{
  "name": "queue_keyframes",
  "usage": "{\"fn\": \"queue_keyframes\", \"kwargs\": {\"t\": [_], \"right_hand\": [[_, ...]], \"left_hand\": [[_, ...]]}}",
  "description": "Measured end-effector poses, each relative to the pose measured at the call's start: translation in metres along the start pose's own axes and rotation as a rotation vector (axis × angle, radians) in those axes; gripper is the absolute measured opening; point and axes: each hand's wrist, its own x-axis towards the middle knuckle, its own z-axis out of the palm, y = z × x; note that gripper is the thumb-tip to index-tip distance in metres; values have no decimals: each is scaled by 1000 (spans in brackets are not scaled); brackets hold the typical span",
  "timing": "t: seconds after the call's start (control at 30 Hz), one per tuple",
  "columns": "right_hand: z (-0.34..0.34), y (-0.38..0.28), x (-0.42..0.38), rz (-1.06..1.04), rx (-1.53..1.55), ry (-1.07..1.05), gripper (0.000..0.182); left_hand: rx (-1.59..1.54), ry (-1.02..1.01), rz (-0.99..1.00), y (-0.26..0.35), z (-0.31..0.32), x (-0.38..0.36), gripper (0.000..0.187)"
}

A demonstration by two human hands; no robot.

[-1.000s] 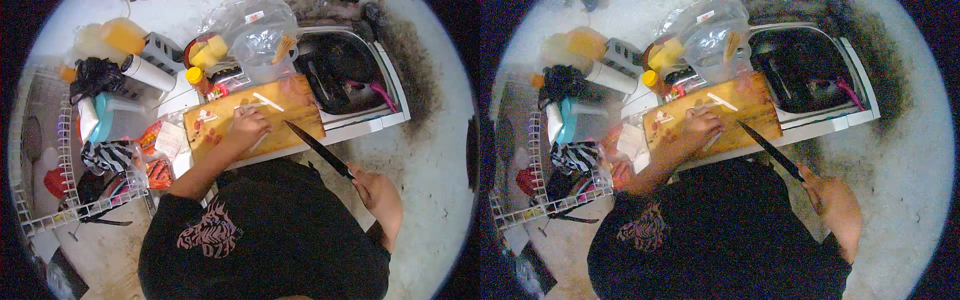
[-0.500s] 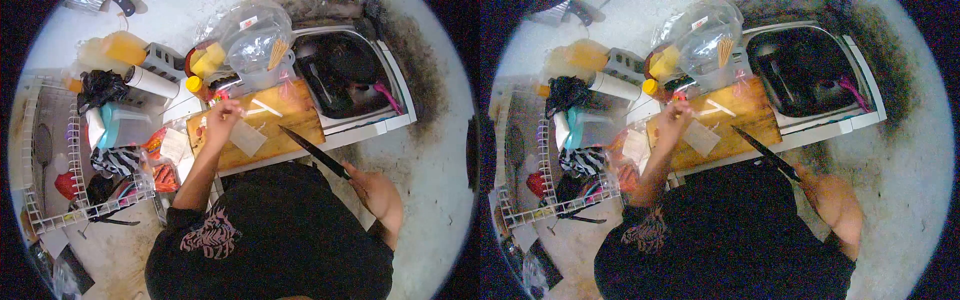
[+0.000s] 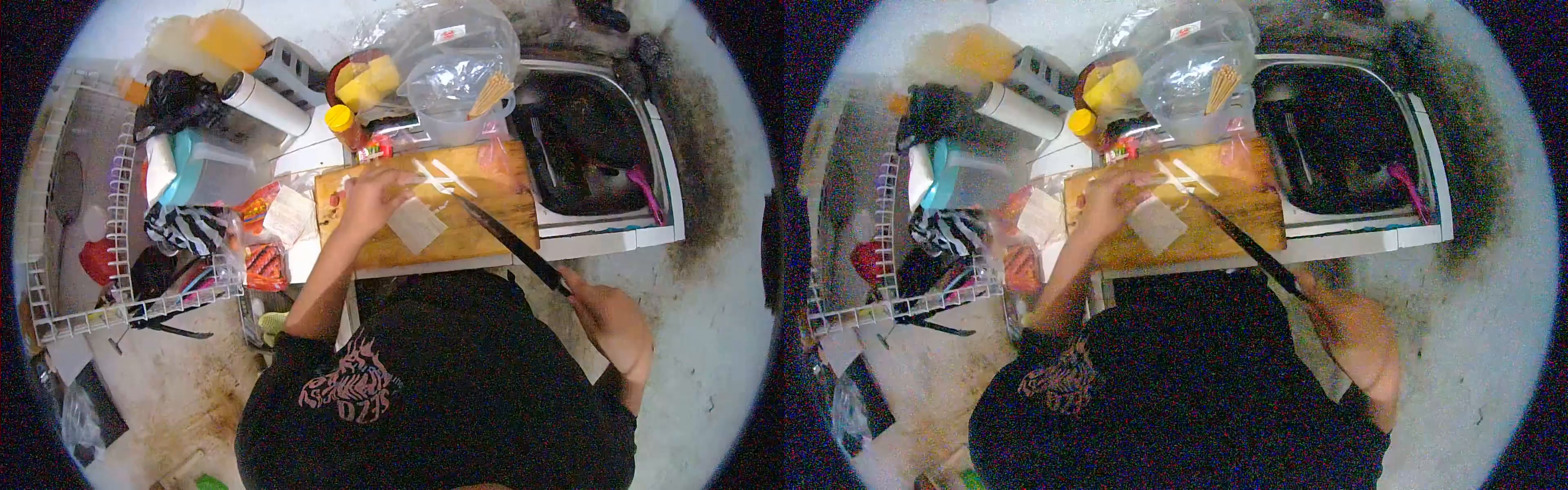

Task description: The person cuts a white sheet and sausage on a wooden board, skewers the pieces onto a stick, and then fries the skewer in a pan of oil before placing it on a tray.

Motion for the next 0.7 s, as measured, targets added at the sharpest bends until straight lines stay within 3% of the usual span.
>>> {"fn": "queue_keyframes", "kwargs": {"t": [0.1, 0.27, 0.33, 0.53, 0.7], "right_hand": [[10, -17, 19, -47, -82, -55, 38], [38, -28, 48, -172, -235, -10, 38], [37, -41, 52, -149, -295, -30, 38], [38, -63, 55, -98, -348, -67, 37], [45, -69, 53, -67, -381, -30, 38]], "left_hand": [[210, -104, 52, -25, -7, -9, 27], [117, -199, 161, -33, -20, 1, 28], [76, -197, 260, -41, -17, 10, 28], [174, -390, 290, -41, -18, 22, 29], [122, -370, 367, -51, -12, 27, 26]]}}
